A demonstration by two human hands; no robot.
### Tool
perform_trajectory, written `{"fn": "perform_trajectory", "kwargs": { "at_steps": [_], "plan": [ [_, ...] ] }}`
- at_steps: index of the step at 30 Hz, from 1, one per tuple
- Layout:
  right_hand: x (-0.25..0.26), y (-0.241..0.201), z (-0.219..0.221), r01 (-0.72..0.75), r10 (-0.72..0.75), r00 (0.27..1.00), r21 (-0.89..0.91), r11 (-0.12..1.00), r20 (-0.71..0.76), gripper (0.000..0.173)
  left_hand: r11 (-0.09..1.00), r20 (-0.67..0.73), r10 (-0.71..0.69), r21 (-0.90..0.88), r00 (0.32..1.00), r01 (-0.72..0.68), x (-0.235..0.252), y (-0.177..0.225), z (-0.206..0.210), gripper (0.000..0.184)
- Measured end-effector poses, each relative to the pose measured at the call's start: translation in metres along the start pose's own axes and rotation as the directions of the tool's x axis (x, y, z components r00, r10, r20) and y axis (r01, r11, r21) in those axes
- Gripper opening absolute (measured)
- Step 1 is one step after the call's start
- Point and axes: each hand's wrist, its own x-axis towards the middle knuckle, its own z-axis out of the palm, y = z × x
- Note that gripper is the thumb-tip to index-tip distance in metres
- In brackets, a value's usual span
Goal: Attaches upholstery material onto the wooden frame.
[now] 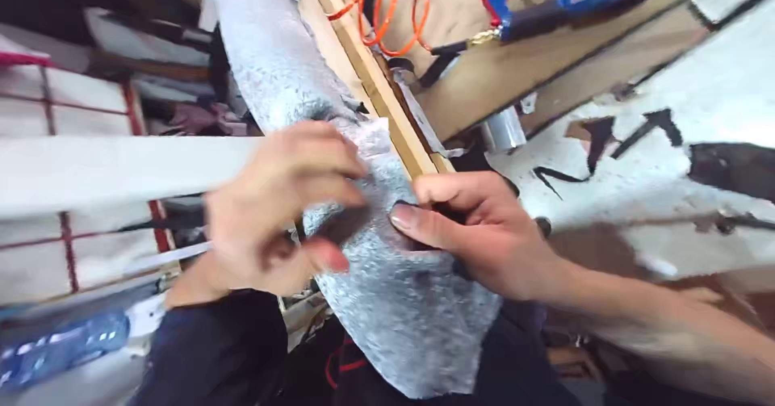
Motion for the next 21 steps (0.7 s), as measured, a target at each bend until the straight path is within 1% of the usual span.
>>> {"fn": "perform_trajectory", "kwargs": {
  "at_steps": [1,2,3,5,8,11,12,13,14,15,16,17,18,19,20,21],
  "plan": [
    [0.001,0.002,0.001,0.005,-0.005,1.000,-0.009,1.000,0.000,0.026,0.999,-0.027,0.018,0.029,0.999,-0.018,-0.010,0.008,0.013,0.061],
    [0.002,0.005,0.003,0.001,-0.001,1.000,-0.024,1.000,0.013,0.025,0.998,-0.053,0.032,0.057,0.998,-0.029,-0.019,0.013,0.022,0.067],
    [0.003,0.007,0.005,-0.006,0.008,0.999,-0.040,0.999,0.033,0.026,0.997,-0.082,0.039,0.075,0.996,-0.033,-0.025,0.016,0.027,0.070],
    [0.009,0.008,0.005,0.003,0.003,0.998,-0.089,0.996,0.068,0.026,0.993,-0.106,0.070,0.101,0.992,-0.059,-0.029,0.015,0.028,0.070],
    [0.015,0.005,0.000,0.008,0.005,0.996,-0.144,0.990,0.093,0.028,0.987,-0.090,0.093,0.142,0.992,-0.080,-0.027,0.018,0.029,0.065],
    [0.019,0.000,-0.015,0.016,0.018,0.989,-0.220,0.975,0.149,0.030,0.992,-0.051,0.098,0.082,0.994,-0.093,-0.015,0.020,0.029,0.059],
    [0.024,0.002,-0.024,-0.013,0.053,0.988,-0.272,0.962,0.142,0.031,0.994,-0.024,0.091,0.071,0.996,-0.089,-0.011,0.019,0.028,0.059],
    [0.030,0.009,-0.037,-0.084,0.119,0.988,-0.302,0.949,0.099,0.031,0.995,0.008,0.079,0.066,0.997,-0.079,-0.008,0.020,0.026,0.059],
    [0.038,0.021,-0.057,-0.185,0.197,0.980,-0.280,0.942,0.015,0.031,0.995,0.038,0.070,0.065,0.997,-0.073,-0.005,0.020,0.024,0.060],
    [0.049,0.038,-0.085,-0.281,0.262,0.959,-0.218,0.935,-0.112,0.034,0.996,0.058,0.057,0.063,0.997,-0.061,-0.001,0.020,0.023,0.061],
    [0.063,0.059,-0.121,-0.343,0.294,0.918,-0.158,0.926,-0.267,0.041,0.997,0.074,0.031,0.065,0.997,-0.036,0.002,0.020,0.022,0.063],
    [0.075,0.081,-0.159,-0.378,0.309,0.848,-0.082,0.922,-0.431,0.049,0.998,0.090,-0.020,0.065,0.996,0.014,0.004,0.024,0.021,0.065],
    [0.083,0.100,-0.196,-0.402,0.331,0.753,0.000,0.916,-0.569,0.057,0.994,0.092,-0.097,0.059,0.991,0.092,0.005,0.032,0.022,0.066],
    [0.095,0.114,-0.232,-0.409,0.357,0.648,0.088,0.908,-0.673,0.064,0.984,0.081,-0.174,0.057,0.981,0.170,0.008,0.037,0.023,0.064],
    [0.108,0.123,-0.263,-0.407,0.409,0.556,0.192,0.893,-0.724,0.072,0.968,0.065,-0.247,0.060,0.967,0.243,0.011,0.042,0.024,0.060],
    [0.118,0.129,-0.283,-0.409,0.481,0.485,0.297,0.863,-0.731,0.078,0.947,0.042,-0.320,0.053,0.946,0.318,0.012,0.050,0.026,0.054]
  ]
}}
